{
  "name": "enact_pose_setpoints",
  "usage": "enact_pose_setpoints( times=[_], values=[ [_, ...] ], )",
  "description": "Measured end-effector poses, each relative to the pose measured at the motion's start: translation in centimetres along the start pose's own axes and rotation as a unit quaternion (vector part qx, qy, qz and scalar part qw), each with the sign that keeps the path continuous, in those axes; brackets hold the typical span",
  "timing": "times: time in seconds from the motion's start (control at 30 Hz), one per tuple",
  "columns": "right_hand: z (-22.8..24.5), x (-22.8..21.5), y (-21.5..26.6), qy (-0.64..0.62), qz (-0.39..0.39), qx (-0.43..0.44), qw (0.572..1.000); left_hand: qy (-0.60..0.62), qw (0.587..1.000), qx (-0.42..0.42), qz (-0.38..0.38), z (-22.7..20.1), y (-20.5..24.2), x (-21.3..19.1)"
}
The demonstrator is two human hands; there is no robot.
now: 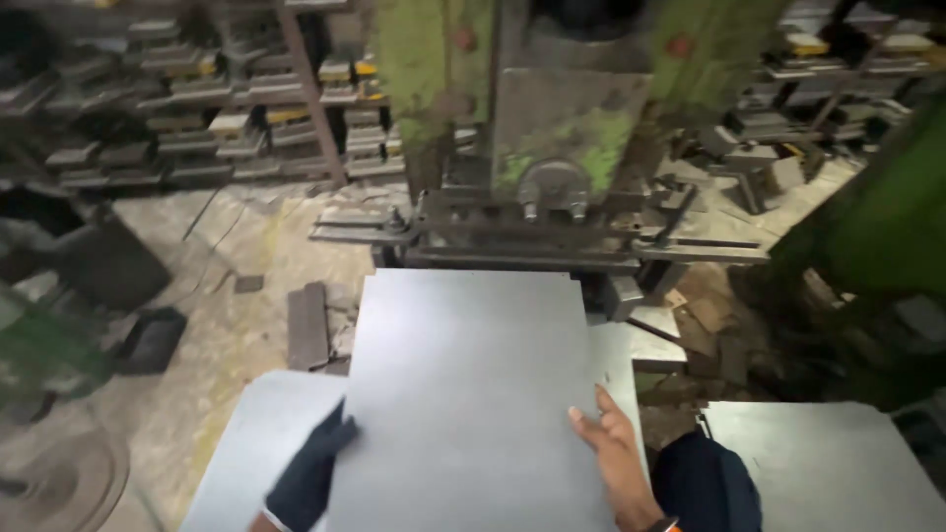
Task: Stamping and stacking metal sheets using an industrial press machine.
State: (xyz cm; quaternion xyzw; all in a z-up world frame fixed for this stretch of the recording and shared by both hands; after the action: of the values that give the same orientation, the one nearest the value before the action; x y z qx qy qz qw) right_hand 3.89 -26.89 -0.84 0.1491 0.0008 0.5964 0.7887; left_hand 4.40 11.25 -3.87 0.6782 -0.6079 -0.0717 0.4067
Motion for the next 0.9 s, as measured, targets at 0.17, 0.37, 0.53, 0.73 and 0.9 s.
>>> enact_pose_setpoints(
  times=[0.17,0.37,0.53,0.73,0.9],
  values=[
    [-1.7,-7.0,-6.1,0.063,-0.031,-0.087,0.994,-0.114,0.992,0.051,0.020,4.0,-8.9,2.1],
    [0.0,-8.3,-13.6,0.003,0.006,-0.033,0.999,-0.255,0.962,0.095,-0.030,-2.0,-7.4,11.0],
    [2.0,-7.1,-20.7,0.054,0.009,-0.081,0.995,-0.158,0.974,0.158,-0.035,-3.3,-20.7,8.7],
    [-0.6,-10.5,-29.5,0.024,-0.004,-0.081,0.996,-0.313,0.933,0.115,-0.133,-8.8,-15.2,16.0],
    [-0.3,-9.9,-29.1,0.041,-0.017,-0.085,0.995,-0.137,0.978,0.124,-0.095,-7.2,-21.0,13.7]
  ],
)
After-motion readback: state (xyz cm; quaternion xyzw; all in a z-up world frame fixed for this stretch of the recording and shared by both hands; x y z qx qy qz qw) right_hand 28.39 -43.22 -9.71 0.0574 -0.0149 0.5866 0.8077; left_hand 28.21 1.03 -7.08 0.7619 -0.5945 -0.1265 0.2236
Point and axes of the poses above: each hand's wrist, its own y-axis away from the middle knuckle, its own x-axis out of the palm, z = x × y, the point moved 4 cm from there along -y, towards the middle knuckle, and after that the axes turned 8 degrees about -x, right-handed, at the moved point
